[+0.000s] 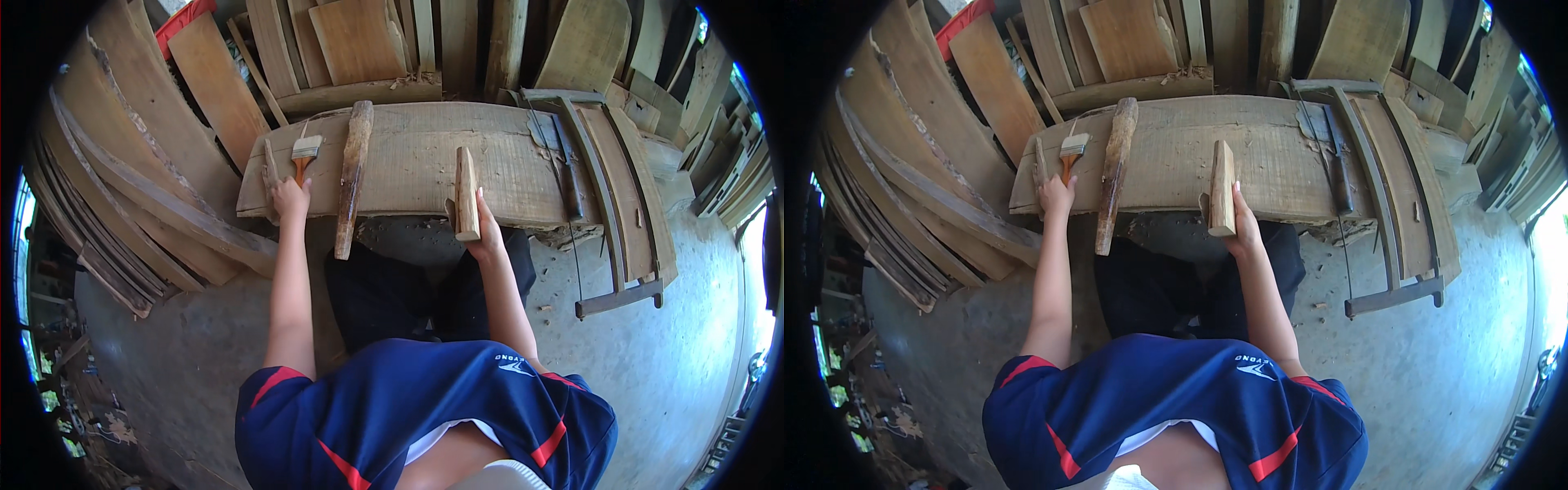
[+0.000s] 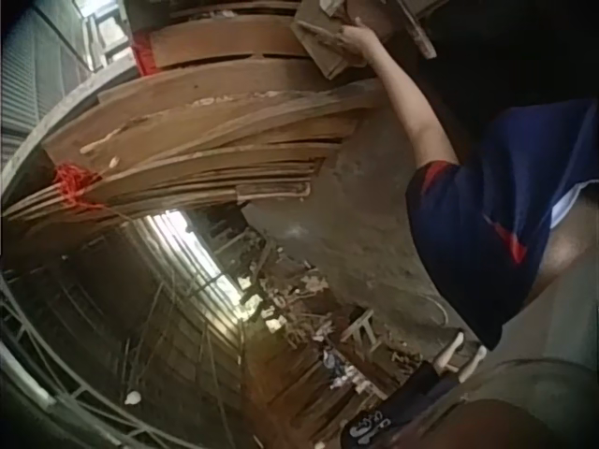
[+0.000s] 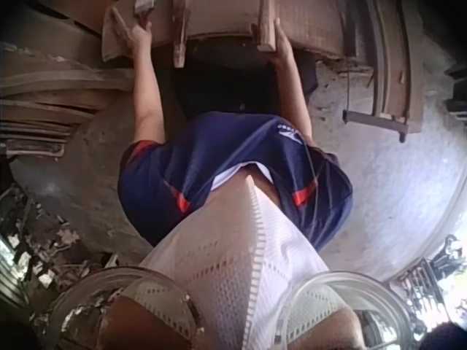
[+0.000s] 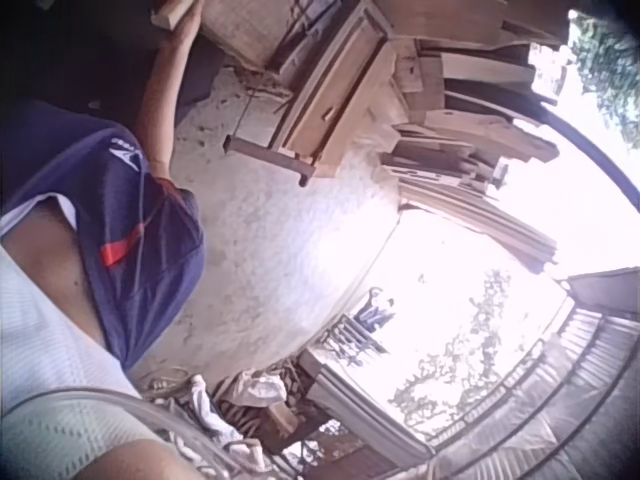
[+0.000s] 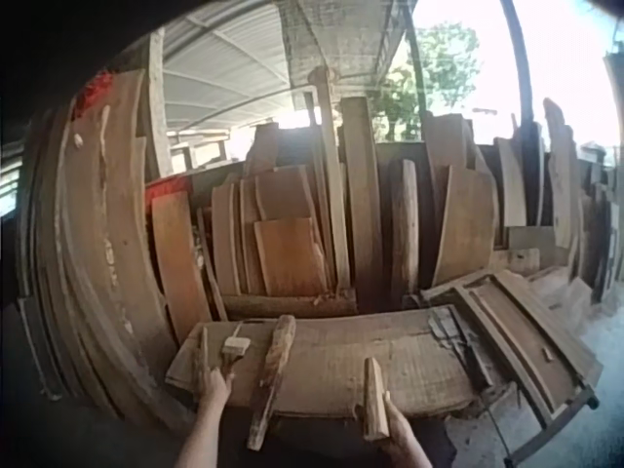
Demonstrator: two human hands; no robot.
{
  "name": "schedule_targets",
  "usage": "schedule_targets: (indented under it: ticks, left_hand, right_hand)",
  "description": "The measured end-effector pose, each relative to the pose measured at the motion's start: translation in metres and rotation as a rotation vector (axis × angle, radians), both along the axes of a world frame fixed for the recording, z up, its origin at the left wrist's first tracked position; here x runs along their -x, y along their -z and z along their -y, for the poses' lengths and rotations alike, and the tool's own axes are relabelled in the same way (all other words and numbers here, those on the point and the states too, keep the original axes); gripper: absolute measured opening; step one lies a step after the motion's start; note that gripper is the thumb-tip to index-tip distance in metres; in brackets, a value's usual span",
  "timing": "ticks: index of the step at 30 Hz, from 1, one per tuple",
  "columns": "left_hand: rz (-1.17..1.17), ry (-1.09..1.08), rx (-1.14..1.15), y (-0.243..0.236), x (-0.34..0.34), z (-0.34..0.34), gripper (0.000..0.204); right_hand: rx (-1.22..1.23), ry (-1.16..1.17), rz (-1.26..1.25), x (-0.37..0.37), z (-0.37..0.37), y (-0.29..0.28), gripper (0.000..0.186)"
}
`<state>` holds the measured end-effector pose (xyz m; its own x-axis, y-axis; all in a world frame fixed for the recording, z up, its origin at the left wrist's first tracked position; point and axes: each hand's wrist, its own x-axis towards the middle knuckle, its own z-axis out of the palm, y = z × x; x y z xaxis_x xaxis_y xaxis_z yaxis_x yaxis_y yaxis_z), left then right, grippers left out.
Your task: The person sands a wooden block with sandpaper, sweeps the wooden surface using a brush, carves the block using a chisel and a wooden mallet, and sands the wooden block with sandpaper.
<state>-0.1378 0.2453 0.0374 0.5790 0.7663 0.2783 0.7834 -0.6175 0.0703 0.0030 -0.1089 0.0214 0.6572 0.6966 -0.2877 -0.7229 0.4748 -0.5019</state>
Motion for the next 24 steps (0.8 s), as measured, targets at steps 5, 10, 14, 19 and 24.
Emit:
schedule_targets:
  ticks: [5,10,14,19,24]
  left_hand:
    - [-0.002,0.0,-0.106,0.001,-0.009,-0.007,0.031]
    - [0.234,0.479,0.142,-0.081,-0.013,0.04,0.029]
    - [0.188,0.755,0.772,-0.166,-0.01,0.115,0.032]
    - [-0.031,0.983,0.757,-0.187,-0.031,0.153,0.018]
    - [0.477,0.803,0.177,-0.176,-0.048,0.155,0.017]
  right_hand:
    - [0.0,-0.044,0.019,-0.007,0.0,-0.004,0.048]
    - [0.102,-0.063,0.161,-0.026,0.007,-0.01,0.049]
    - [0.159,-0.02,0.25,-0.036,0.007,-0.023,0.05]
    - [0.296,-0.004,0.363,-0.037,0.004,-0.031,0.049]
    - [0.335,-0.036,0.394,-0.026,0.005,-0.042,0.048]
